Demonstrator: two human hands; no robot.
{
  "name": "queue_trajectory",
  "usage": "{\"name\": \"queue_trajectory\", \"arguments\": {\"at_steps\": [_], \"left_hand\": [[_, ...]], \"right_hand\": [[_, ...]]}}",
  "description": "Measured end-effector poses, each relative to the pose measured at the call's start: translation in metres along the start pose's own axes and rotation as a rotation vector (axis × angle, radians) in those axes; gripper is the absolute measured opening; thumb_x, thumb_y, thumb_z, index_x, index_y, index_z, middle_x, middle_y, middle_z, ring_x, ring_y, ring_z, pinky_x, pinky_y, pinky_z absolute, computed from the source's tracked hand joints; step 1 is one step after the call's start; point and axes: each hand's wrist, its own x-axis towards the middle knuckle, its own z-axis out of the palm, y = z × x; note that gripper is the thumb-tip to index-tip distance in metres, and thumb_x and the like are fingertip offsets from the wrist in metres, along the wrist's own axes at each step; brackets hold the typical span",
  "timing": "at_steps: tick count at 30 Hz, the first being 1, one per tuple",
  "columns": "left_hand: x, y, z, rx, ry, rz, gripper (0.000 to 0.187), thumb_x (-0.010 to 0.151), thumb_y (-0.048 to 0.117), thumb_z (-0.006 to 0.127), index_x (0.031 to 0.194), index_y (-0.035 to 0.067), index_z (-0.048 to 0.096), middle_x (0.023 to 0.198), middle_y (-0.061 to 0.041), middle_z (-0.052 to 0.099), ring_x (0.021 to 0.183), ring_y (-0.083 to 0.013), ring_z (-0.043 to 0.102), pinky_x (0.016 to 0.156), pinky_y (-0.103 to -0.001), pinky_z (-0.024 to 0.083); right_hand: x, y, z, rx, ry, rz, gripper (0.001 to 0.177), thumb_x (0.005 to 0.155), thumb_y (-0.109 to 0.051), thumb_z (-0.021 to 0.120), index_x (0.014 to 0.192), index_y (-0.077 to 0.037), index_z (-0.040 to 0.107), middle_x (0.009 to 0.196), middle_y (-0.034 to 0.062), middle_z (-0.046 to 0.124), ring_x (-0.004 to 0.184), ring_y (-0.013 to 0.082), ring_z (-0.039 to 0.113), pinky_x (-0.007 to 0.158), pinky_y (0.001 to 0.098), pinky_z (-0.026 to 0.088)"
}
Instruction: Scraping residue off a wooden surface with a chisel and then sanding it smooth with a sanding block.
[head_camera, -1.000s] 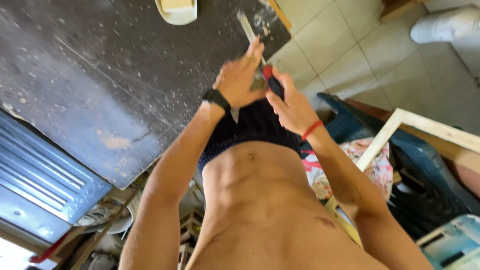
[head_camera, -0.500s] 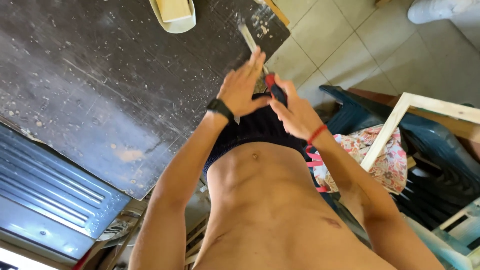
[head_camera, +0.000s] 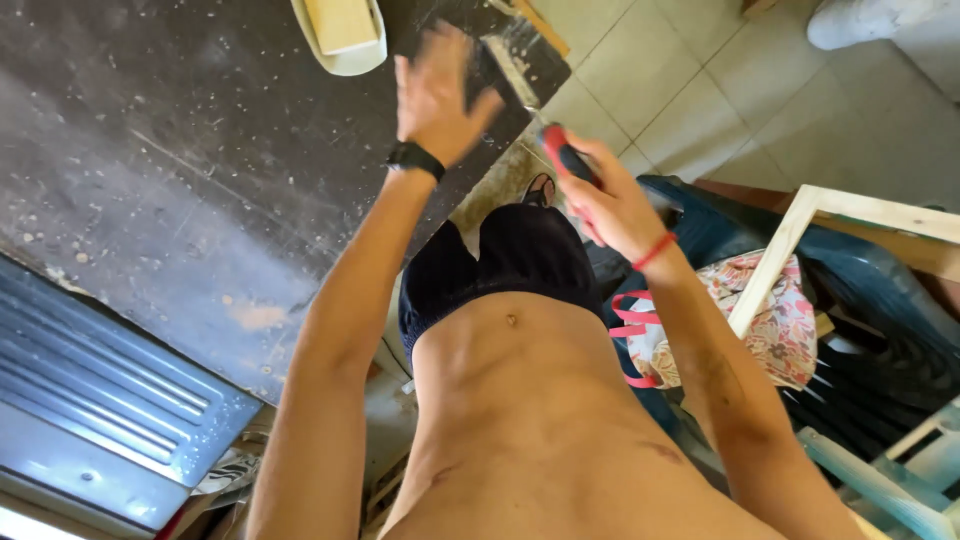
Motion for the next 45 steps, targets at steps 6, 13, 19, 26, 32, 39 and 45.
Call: {"name": "queue_trajectory", "arguments": {"at_steps": [6, 13, 19, 26, 32, 39, 45], "left_hand": [[-0.021, 0.077, 0.021, -0.321, -0.213, 0.173, 0.062, 0.090, 0.038, 0.063, 0.133, 0.002, 0.036, 0.135, -0.025, 0.031, 0.129, -0.0450, 0.029, 0.110, -0.058, 0.027], [-0.048, 0.093, 0.093, -0.318, 0.217, 0.411, 0.025, 0.089, 0.055, 0.058, 0.103, 0.036, 0.068, 0.102, 0.013, 0.071, 0.097, -0.0104, 0.069, 0.083, -0.030, 0.056], [-0.031, 0.067, 0.077, 0.025, 0.223, 0.335, 0.059, 0.103, 0.055, 0.037, 0.152, 0.021, 0.038, 0.155, -0.006, 0.039, 0.142, -0.0263, 0.040, 0.109, -0.049, 0.042], [-0.030, 0.076, 0.069, -0.032, 0.111, 0.243, 0.080, 0.102, 0.067, 0.021, 0.157, 0.009, 0.023, 0.162, -0.014, 0.021, 0.146, -0.0400, 0.029, 0.108, -0.056, 0.043], [-0.027, 0.075, 0.063, -0.021, 0.035, 0.218, 0.087, 0.100, 0.073, 0.027, 0.159, 0.011, 0.015, 0.165, -0.011, 0.014, 0.149, -0.0385, 0.020, 0.113, -0.055, 0.037], [-0.029, 0.087, 0.039, 0.040, -0.135, 0.219, 0.086, 0.103, 0.061, 0.042, 0.157, 0.005, 0.005, 0.164, -0.012, 0.002, 0.151, -0.0350, 0.008, 0.118, -0.051, 0.029], [-0.019, 0.098, 0.033, 0.112, -0.134, 0.186, 0.094, 0.101, 0.066, 0.047, 0.156, 0.002, 0.005, 0.163, -0.015, 0.001, 0.151, -0.0363, 0.009, 0.117, -0.050, 0.030]], "right_hand": [[-0.035, 0.021, -0.046, 0.032, 0.156, -0.086, 0.052, 0.100, -0.006, 0.047, 0.149, -0.013, 0.032, 0.070, 0.0124, 0.050, 0.038, 0.0142, 0.044, 0.033, 0.0212, 0.035], [-0.030, 0.042, -0.055, 0.012, 0.157, -0.068, 0.055, 0.089, -0.006, 0.064, 0.142, -0.010, 0.050, 0.071, 0.0203, 0.062, 0.039, 0.0194, 0.055, 0.031, 0.0254, 0.041], [-0.010, 0.048, -0.053, -0.123, 0.066, -0.038, 0.046, 0.094, -0.021, 0.063, 0.139, -0.016, 0.054, 0.071, 0.0150, 0.066, 0.039, 0.0204, 0.059, 0.029, 0.0241, 0.043], [0.000, 0.010, -0.060, -0.418, 0.026, 0.082, 0.048, 0.096, -0.040, 0.055, 0.140, -0.024, 0.052, 0.073, 0.0086, 0.067, 0.069, 0.0296, 0.067, 0.059, 0.0458, 0.050], [0.006, -0.002, -0.066, -0.459, -0.016, 0.098, 0.048, 0.096, -0.044, 0.052, 0.140, -0.026, 0.051, 0.073, 0.0052, 0.067, 0.070, 0.0248, 0.067, 0.064, 0.0415, 0.051], [0.003, -0.027, -0.068, -0.542, -0.111, 0.184, 0.056, 0.093, -0.040, 0.042, 0.146, -0.023, 0.042, 0.072, 0.0067, 0.062, 0.059, 0.0229, 0.055, 0.062, 0.0327, 0.043], [0.013, -0.032, -0.079, -0.598, -0.147, 0.135, 0.053, 0.095, -0.037, 0.040, 0.145, -0.019, 0.041, 0.072, 0.0050, 0.061, 0.060, 0.0224, 0.058, 0.062, 0.0336, 0.045]]}}
